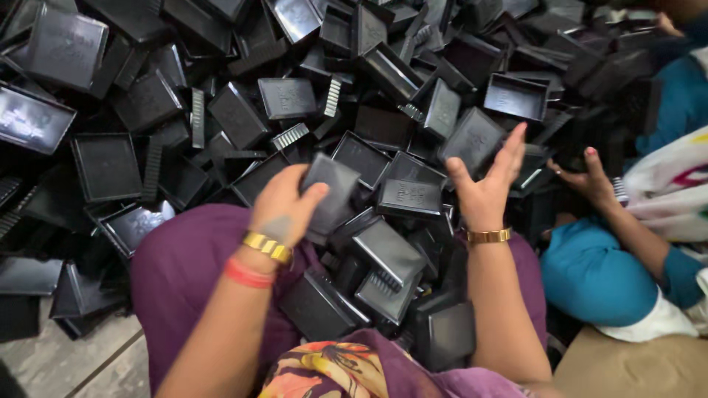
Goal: The person sits on the floor and repeatedly picks up small black plastic boxes from a large pile. They open and close the boxes, inspect them, and place them back into the pile. The task involves handling many identical boxes one at a time without a clear final destination or organized outcome.
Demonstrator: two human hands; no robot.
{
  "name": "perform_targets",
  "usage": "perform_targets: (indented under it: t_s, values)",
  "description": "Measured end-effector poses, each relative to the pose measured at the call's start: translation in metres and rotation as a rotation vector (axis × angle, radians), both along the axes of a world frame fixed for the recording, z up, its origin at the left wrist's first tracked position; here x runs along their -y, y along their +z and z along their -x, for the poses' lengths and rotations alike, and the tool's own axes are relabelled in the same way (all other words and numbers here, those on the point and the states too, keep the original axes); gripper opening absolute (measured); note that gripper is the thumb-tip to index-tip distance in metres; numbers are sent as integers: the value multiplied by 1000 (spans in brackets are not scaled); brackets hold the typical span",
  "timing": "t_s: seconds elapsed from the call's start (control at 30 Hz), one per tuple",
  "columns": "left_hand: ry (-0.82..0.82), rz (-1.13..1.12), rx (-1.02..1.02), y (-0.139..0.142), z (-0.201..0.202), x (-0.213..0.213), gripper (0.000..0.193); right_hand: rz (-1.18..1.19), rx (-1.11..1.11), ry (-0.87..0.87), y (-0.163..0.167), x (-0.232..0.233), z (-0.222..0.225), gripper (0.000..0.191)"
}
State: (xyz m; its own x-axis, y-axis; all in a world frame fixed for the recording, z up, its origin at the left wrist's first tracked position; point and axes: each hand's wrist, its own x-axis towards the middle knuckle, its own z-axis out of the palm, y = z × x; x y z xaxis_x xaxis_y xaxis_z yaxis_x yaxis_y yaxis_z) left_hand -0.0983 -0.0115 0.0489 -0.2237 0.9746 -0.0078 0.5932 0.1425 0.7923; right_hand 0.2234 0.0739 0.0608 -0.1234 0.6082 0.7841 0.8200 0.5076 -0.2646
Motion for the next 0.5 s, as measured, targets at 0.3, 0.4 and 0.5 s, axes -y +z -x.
perform_targets:
  t_s: [0.3,0.4,0.5]
  values:
    - [-70,227,-261,-8,-30,4,95,701,376,354,-2,31,33,83]
    - [-90,328,-275,5,-26,0,101,763,75,331,-16,36,20,67]
    - [-41,138,-174,21,-2,3,80,921,-502,77,-21,40,4,42]
